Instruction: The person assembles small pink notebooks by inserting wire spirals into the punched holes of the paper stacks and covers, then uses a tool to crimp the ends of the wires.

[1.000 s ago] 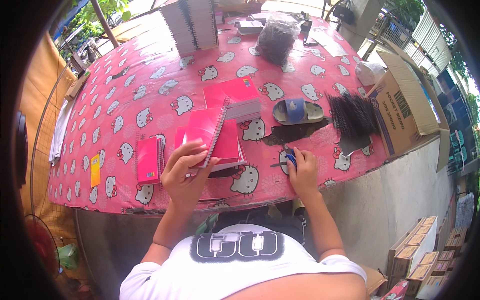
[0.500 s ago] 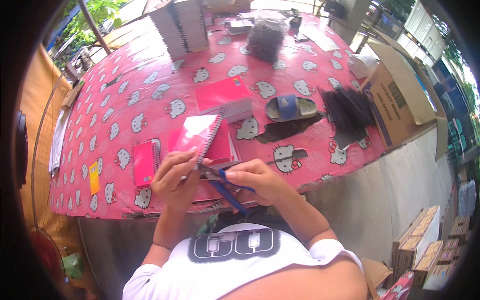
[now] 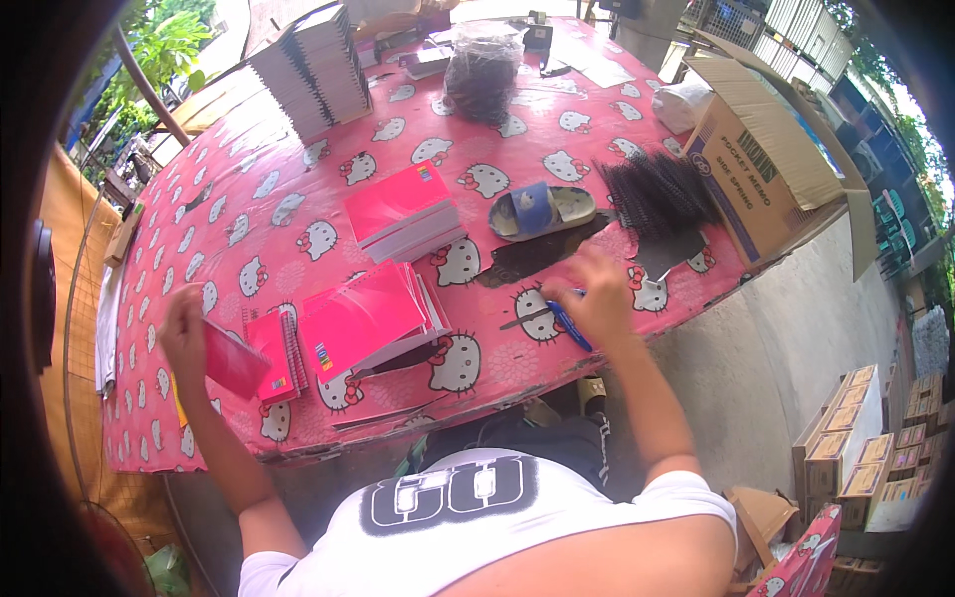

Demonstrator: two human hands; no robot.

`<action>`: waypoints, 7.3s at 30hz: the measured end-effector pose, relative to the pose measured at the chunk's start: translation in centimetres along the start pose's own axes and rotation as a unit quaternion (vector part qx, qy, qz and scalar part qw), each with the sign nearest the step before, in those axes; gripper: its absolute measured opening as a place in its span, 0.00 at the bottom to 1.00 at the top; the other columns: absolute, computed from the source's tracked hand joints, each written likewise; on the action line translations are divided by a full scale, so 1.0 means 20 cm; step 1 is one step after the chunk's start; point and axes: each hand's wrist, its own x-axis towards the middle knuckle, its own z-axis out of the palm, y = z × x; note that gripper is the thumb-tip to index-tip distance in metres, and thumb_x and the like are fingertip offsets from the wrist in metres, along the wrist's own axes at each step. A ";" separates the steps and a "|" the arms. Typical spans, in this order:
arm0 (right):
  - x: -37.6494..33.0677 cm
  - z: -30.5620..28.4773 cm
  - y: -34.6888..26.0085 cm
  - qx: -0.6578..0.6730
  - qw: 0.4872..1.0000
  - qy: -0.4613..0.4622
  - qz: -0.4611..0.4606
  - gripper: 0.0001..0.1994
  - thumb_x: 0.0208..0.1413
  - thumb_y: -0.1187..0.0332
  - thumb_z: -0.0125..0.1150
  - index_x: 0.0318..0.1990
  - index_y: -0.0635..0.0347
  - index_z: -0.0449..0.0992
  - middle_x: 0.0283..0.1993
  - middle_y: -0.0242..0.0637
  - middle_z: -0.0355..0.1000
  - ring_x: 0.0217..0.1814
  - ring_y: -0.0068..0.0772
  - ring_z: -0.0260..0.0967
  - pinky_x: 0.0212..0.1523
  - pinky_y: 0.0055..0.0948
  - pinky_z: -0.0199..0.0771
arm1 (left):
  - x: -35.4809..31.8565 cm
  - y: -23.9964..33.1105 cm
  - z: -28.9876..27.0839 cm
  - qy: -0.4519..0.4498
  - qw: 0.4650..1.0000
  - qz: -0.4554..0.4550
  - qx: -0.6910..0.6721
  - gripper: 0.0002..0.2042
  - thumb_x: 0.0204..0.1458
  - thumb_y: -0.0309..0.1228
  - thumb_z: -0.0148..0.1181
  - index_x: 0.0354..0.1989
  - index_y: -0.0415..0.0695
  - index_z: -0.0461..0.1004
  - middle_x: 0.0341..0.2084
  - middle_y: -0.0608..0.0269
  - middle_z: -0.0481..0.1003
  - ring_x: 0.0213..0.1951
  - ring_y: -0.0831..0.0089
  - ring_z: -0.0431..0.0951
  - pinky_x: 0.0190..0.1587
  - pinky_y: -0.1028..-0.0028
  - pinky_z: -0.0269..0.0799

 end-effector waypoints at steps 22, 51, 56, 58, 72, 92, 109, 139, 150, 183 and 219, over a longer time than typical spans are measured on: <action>0.87 -0.03 0.48 -0.175 0.959 -0.044 0.219 0.11 0.56 0.67 0.57 0.42 0.62 0.78 0.50 0.54 0.69 0.50 0.54 0.72 0.50 0.45 0.72 | 0.14 0.76 0.53 -0.448 0.865 -0.053 -0.218 0.14 0.49 0.34 0.67 0.39 0.37 0.79 0.33 0.54 0.80 0.36 0.67 0.79 0.41 0.69 0.73; 0.50 -0.29 -0.75 0.383 0.890 -0.147 -0.200 0.08 0.51 0.77 0.64 0.40 0.64 0.79 0.34 0.35 0.71 0.32 0.23 0.69 0.32 0.22 0.69 | -0.19 1.02 0.32 0.042 0.989 0.115 -0.084 0.09 0.41 0.31 0.72 0.31 0.46 0.82 0.29 0.67 0.79 0.44 0.70 0.75 0.52 0.65 0.63; 0.50 -0.31 -0.80 0.451 0.846 -0.284 -0.018 0.07 0.53 0.74 0.63 0.39 0.61 0.77 0.31 0.38 0.71 0.35 0.30 0.72 0.33 0.28 0.71 | -0.20 1.00 0.34 0.046 0.985 0.093 -0.138 0.10 0.39 0.28 0.73 0.31 0.43 0.81 0.29 0.66 0.79 0.37 0.69 0.74 0.43 0.69 0.68; 0.47 -0.30 -0.85 0.398 0.894 -0.191 -0.076 0.05 0.55 0.71 0.62 0.38 0.61 0.76 0.30 0.37 0.71 0.33 0.34 0.72 0.31 0.29 0.71 | -0.20 1.01 0.34 0.042 0.985 0.078 -0.149 0.10 0.39 0.28 0.73 0.31 0.43 0.81 0.28 0.66 0.79 0.35 0.70 0.74 0.42 0.69 0.68; 0.45 -0.26 -0.94 0.210 0.948 -0.024 -0.237 0.08 0.52 0.67 0.64 0.33 0.61 0.74 0.29 0.39 0.69 0.30 0.43 0.70 0.29 0.36 0.70 | -0.19 0.99 0.34 0.039 0.982 0.100 -0.159 0.09 0.38 0.29 0.72 0.31 0.44 0.81 0.27 0.66 0.80 0.34 0.71 0.75 0.41 0.71 0.65; 0.59 -0.13 0.04 -0.007 0.990 -0.122 -0.076 0.34 0.41 0.59 0.74 0.56 0.63 0.69 0.54 0.47 0.69 0.55 0.46 0.69 0.54 0.41 0.69 | -0.19 0.99 0.31 0.026 0.975 0.130 -0.176 0.11 0.36 0.28 0.73 0.30 0.45 0.81 0.27 0.66 0.80 0.35 0.73 0.75 0.45 0.70 0.61; 0.55 0.20 0.06 -0.141 0.961 -0.236 0.026 0.17 0.47 0.69 0.55 0.46 0.60 0.64 0.43 0.49 0.73 0.47 0.53 0.73 0.46 0.48 0.73 | -0.19 0.99 0.36 0.012 0.974 0.123 -0.189 0.12 0.36 0.36 0.74 0.29 0.47 0.79 0.26 0.68 0.77 0.36 0.69 0.75 0.44 0.67 0.60; 0.74 -0.18 -0.62 0.364 0.897 -0.228 -0.103 0.15 0.41 0.74 0.64 0.40 0.63 0.73 0.32 0.38 0.74 0.34 0.33 0.73 0.39 0.32 0.75 | -0.19 0.87 0.35 0.008 0.932 0.009 -0.361 0.16 0.40 0.24 0.72 0.40 0.40 0.77 0.38 0.60 0.77 0.40 0.70 0.77 0.42 0.74 0.74; 0.74 -0.18 -0.80 0.345 0.919 -0.153 -0.112 0.16 0.37 0.80 0.64 0.37 0.61 0.71 0.28 0.33 0.71 0.32 0.26 0.69 0.34 0.26 0.69 | -0.21 0.64 0.44 -0.073 0.714 -0.125 -0.685 0.13 0.52 0.22 0.63 0.47 0.34 0.76 0.38 0.53 0.80 0.40 0.75 0.78 0.42 0.79 0.75; -0.09 -0.10 -0.33 0.138 0.986 -0.079 0.054 0.20 0.52 0.66 0.65 0.51 0.64 0.74 0.44 0.45 0.70 0.45 0.43 0.70 0.44 0.36 0.71 | -0.41 0.98 0.43 0.076 0.930 0.097 -0.347 0.10 0.39 0.18 0.72 0.28 0.37 0.76 0.32 0.55 0.79 0.34 0.70 0.80 0.34 0.75 0.77; 0.53 0.09 0.62 -0.223 0.947 -0.021 0.229 0.21 0.44 0.50 0.70 0.32 0.61 0.78 0.45 0.45 0.73 0.51 0.50 0.71 0.51 0.43 0.72 | -0.07 0.49 0.33 -0.135 0.949 -0.058 -0.280 0.12 0.56 0.35 0.59 0.43 0.40 0.78 0.45 0.53 0.76 0.50 0.63 0.75 0.52 0.66 0.69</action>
